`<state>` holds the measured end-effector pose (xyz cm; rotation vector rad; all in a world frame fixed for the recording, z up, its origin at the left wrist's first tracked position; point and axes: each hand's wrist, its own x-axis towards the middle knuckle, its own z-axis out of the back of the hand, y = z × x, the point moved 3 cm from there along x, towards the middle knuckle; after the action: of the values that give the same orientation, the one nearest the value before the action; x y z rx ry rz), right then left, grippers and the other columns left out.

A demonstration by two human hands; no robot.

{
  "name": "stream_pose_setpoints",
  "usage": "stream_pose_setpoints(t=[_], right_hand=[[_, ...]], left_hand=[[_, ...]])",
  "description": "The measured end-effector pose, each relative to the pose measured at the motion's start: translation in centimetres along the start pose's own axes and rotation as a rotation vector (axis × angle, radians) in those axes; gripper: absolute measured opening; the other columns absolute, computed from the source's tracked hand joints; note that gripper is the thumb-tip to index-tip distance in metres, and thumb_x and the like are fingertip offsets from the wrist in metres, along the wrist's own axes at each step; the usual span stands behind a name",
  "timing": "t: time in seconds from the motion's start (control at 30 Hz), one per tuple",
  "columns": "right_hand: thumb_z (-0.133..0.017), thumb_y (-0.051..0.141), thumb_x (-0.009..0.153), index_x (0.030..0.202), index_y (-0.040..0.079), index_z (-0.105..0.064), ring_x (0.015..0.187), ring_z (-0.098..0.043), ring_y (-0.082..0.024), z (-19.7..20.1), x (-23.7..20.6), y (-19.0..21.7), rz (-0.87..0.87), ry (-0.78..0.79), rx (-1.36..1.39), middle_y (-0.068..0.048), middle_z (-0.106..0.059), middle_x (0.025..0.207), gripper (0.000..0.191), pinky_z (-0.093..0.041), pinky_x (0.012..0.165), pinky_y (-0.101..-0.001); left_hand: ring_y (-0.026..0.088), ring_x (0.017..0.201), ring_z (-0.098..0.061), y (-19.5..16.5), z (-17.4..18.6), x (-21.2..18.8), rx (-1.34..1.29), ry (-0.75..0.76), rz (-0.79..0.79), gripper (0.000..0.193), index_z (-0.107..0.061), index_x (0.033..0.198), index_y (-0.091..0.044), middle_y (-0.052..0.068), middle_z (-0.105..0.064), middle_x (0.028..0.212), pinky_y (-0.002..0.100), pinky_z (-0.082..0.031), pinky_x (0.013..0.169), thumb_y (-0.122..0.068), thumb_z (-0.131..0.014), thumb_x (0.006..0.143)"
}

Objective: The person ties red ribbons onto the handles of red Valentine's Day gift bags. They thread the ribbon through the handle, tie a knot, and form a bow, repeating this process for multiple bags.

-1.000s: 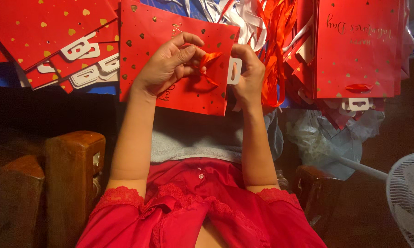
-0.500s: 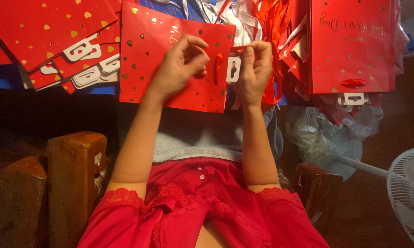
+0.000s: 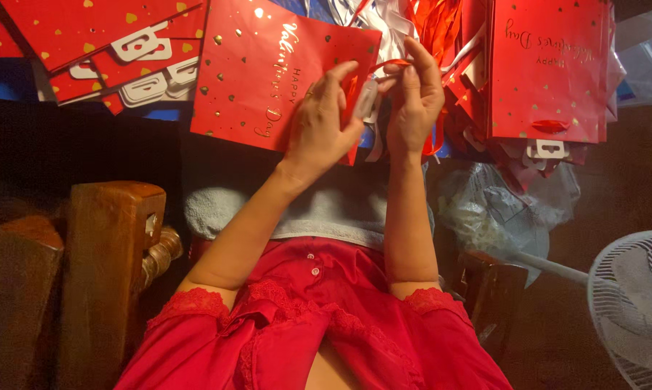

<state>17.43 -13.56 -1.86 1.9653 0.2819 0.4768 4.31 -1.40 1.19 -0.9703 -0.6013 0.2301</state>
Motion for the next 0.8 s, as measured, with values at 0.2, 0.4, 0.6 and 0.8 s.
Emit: stream_pose_setpoints(t=[0.2,0.4,0.6,0.8], right_hand=[[-0.049,0.005,0.103,0.132,-0.004,-0.061,0.106,-0.07,-0.018,-2.2,-1.9,3.9,0.084,0.145,-0.079,-0.011,-0.071,0.115,0.033,-0.059,0.098,-0.0338],[-0.046,0.003,0.098,0.124,-0.003,-0.064,0.104,-0.067,-0.015,-5.3,-3.3,4.6,-0.143,0.29,-0.376,-0.008,-0.069,0.113,0.032,-0.059,0.09,-0.0316],[-0.058,0.004,0.096,0.097,-0.003,-0.06,0.075,-0.06,-0.028,-7.4,-3.5,3.8,-0.149,0.558,-0.808,-0.017,-0.062,0.081,0.008,-0.05,0.067,-0.041],[-0.069,0.003,0.082,0.105,-0.003,-0.063,0.097,-0.06,-0.045,-10.6,-4.5,6.5,0.124,0.964,-0.936,-0.023,-0.066,0.099,0.025,-0.049,0.08,-0.0469]], left_hand=[[0.015,0.073,-0.063,-0.4,3.1,-0.6,-0.103,-0.092,0.07,0.033,-0.069,0.129,-0.008,0.007,-0.062,0.086,0.031,-0.053,0.067,-0.003,-0.07,0.096],[0.015,0.076,-0.061,-4.8,6.7,-1.0,-0.09,-0.169,-0.033,0.034,-0.07,0.131,-0.007,0.007,-0.059,0.087,0.031,-0.052,0.071,0.001,-0.071,0.099],[0.018,0.082,-0.061,-8.3,9.9,-2.0,0.008,-0.148,-0.156,0.036,-0.071,0.13,-0.009,0.006,-0.06,0.09,0.029,-0.053,0.07,0.001,-0.074,0.097],[0.012,0.077,-0.061,-8.2,11.5,-1.9,-0.006,-0.195,-0.063,0.033,-0.074,0.13,-0.009,0.004,-0.062,0.092,0.026,-0.052,0.071,0.002,-0.074,0.098]])
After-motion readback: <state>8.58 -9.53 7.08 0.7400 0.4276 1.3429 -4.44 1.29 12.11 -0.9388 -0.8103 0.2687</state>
